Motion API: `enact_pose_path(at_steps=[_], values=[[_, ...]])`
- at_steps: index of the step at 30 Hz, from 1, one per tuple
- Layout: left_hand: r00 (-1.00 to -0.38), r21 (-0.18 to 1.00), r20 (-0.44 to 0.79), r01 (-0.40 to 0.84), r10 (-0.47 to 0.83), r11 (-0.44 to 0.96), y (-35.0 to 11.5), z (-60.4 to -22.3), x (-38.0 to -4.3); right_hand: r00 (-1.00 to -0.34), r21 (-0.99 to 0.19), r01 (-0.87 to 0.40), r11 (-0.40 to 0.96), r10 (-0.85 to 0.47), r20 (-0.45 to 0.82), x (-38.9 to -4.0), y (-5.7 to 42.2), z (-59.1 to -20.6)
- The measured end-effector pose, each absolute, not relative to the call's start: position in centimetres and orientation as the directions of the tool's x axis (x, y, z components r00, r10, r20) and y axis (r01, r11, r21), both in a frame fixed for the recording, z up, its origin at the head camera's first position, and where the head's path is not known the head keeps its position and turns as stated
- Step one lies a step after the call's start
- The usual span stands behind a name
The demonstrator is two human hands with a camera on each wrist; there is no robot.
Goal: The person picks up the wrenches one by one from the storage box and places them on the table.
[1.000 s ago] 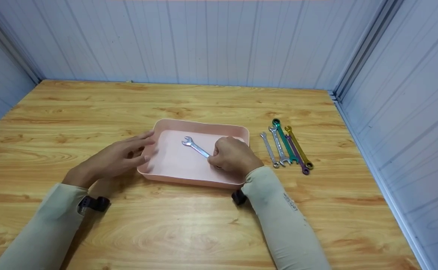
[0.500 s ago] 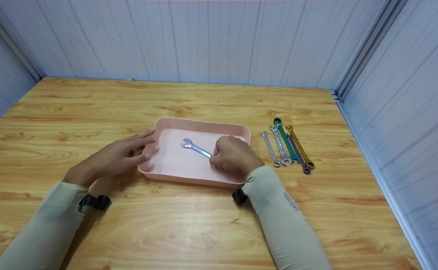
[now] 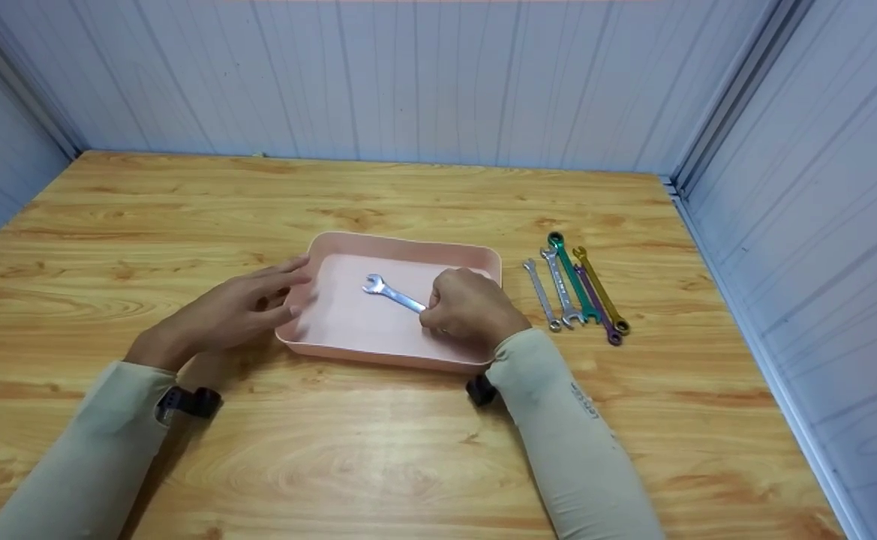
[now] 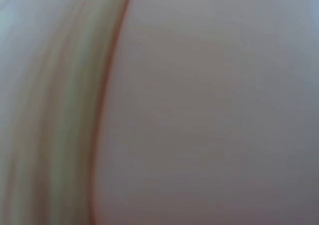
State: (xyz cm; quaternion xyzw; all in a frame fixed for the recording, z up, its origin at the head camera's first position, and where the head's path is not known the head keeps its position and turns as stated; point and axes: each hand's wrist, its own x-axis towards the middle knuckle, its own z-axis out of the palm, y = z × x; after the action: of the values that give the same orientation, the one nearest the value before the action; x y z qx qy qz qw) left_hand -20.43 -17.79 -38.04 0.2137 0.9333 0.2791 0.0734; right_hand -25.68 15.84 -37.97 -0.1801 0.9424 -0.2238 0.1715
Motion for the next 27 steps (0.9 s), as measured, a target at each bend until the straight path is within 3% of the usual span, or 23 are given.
enact_pose_path(at_steps=[27], values=[[-0.892,0.563,0.012,0.380,0.453,0.734,-17.99,-38.10,-20.45,-0.877,-0.490,-0.292,0.821,-0.434,-0.205,-25.65,15.95,-37.92]])
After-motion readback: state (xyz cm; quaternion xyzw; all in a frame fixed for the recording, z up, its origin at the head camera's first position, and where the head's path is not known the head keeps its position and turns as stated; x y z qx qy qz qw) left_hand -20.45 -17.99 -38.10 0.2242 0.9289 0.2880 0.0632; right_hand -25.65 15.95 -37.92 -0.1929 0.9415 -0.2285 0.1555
